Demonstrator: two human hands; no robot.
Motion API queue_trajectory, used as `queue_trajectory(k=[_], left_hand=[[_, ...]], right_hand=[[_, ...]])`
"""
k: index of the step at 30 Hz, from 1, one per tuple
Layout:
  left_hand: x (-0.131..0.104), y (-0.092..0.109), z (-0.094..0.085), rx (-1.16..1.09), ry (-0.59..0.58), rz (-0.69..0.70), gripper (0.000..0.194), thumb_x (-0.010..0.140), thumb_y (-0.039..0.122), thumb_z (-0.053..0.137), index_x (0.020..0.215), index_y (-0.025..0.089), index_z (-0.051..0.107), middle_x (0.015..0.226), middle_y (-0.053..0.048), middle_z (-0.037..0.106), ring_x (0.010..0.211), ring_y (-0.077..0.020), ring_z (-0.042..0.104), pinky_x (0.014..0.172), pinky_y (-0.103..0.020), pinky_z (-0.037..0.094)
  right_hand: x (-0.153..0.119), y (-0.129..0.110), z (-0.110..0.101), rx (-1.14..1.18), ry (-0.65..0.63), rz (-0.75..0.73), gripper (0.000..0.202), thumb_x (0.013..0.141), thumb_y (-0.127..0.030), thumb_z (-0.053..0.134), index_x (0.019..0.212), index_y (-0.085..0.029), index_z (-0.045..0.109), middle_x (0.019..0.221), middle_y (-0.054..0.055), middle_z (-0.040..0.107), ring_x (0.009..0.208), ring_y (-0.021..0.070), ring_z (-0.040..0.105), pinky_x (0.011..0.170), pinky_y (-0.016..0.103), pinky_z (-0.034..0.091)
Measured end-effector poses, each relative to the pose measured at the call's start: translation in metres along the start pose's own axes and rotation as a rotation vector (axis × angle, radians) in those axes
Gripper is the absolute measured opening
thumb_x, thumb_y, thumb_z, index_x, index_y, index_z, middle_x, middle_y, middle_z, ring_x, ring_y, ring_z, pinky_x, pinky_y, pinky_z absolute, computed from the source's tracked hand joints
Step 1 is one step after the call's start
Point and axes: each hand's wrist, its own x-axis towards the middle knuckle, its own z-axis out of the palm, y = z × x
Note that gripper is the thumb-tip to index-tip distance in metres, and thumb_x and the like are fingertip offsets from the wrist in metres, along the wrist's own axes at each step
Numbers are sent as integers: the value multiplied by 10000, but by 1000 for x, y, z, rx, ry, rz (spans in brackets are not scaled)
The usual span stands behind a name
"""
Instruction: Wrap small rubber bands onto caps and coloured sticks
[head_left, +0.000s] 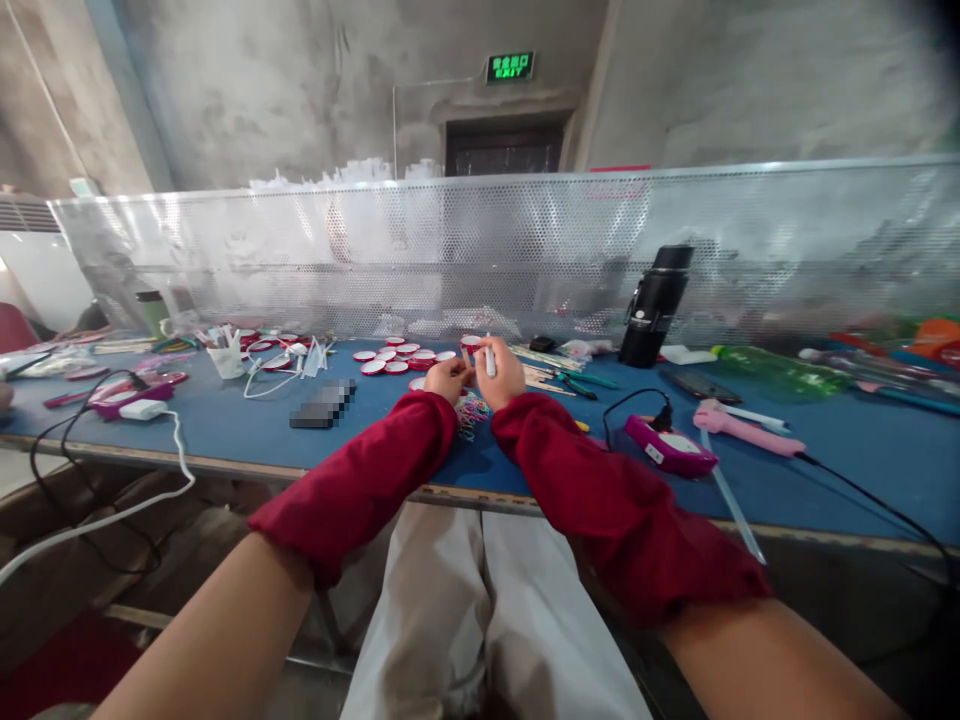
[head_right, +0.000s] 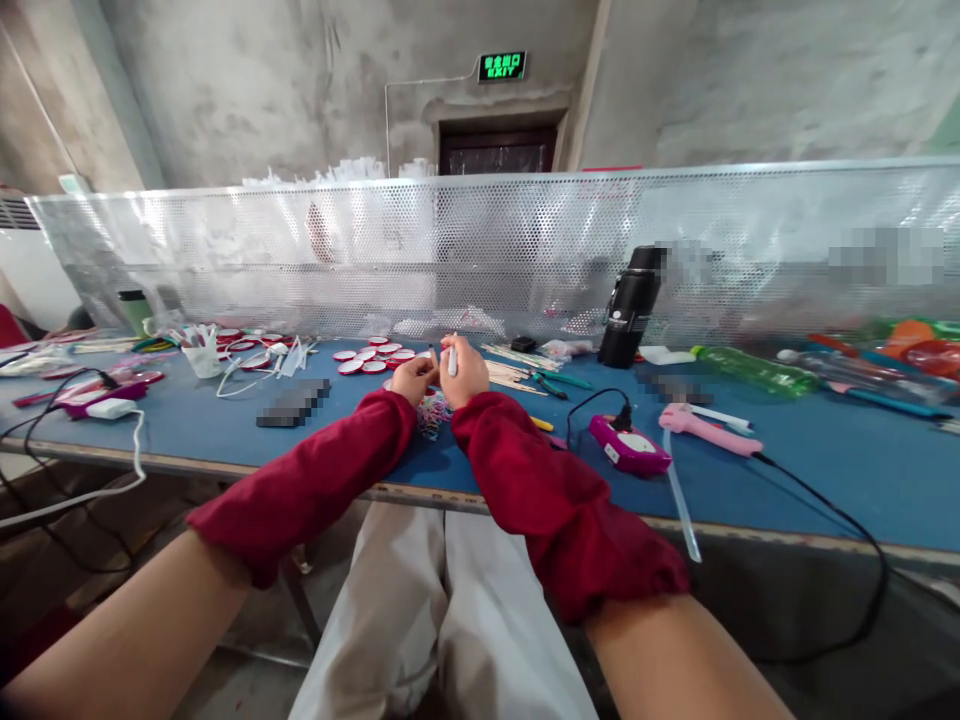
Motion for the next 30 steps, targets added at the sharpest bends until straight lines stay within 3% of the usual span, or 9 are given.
queue_trajectory(k=[4, 12, 16, 25, 30], left_hand=[[4, -2, -3, -50, 21, -41, 170, 719, 320, 683, 791, 167, 667, 714, -9, 651, 619, -130, 613, 515, -219, 479], [0, 16, -14, -211, -17, -118, 276, 623, 356, 769, 782, 160, 656, 661, -2, 659, 577, -118, 600, 506, -210, 418], [-1, 19, -16, -238, -4, -149, 327, 592, 401, 793, 740, 157, 634, 677, -12, 666, 610, -118, 612, 517, -202, 403], [-2, 18, -18, -246, -52, -167, 339, 613, 435, 777, 771, 173, 632, 672, 11, 647, 618, -113, 602, 520, -200, 426], [-5, 24, -16, -166, -47, -165, 318, 607, 401, 784, 711, 163, 600, 620, 15, 630, 581, -112, 599, 484, -191, 415]], right_hand=[[-9, 1, 2, -10, -80, 0, 235, 879, -255, 450, 1046, -212, 610, 981, 71, 709, 900, 235, 642, 793, 334, 471], [-14, -2, -5, -70, -168, 199, 214, 898, -290, 442, 1053, -252, 585, 852, 31, 715, 768, 227, 654, 674, 311, 434], [-17, -4, -4, -40, -200, 181, 184, 864, -324, 508, 1016, -251, 581, 824, 24, 695, 752, 214, 644, 658, 291, 424], [-20, 2, 0, 32, -161, 181, 200, 831, -344, 542, 1003, -251, 580, 772, -3, 675, 701, 195, 626, 648, 288, 442], [-13, -5, -8, 158, -20, 105, 307, 942, -397, 371, 967, -233, 630, 979, 52, 701, 936, 202, 635, 846, 325, 474]])
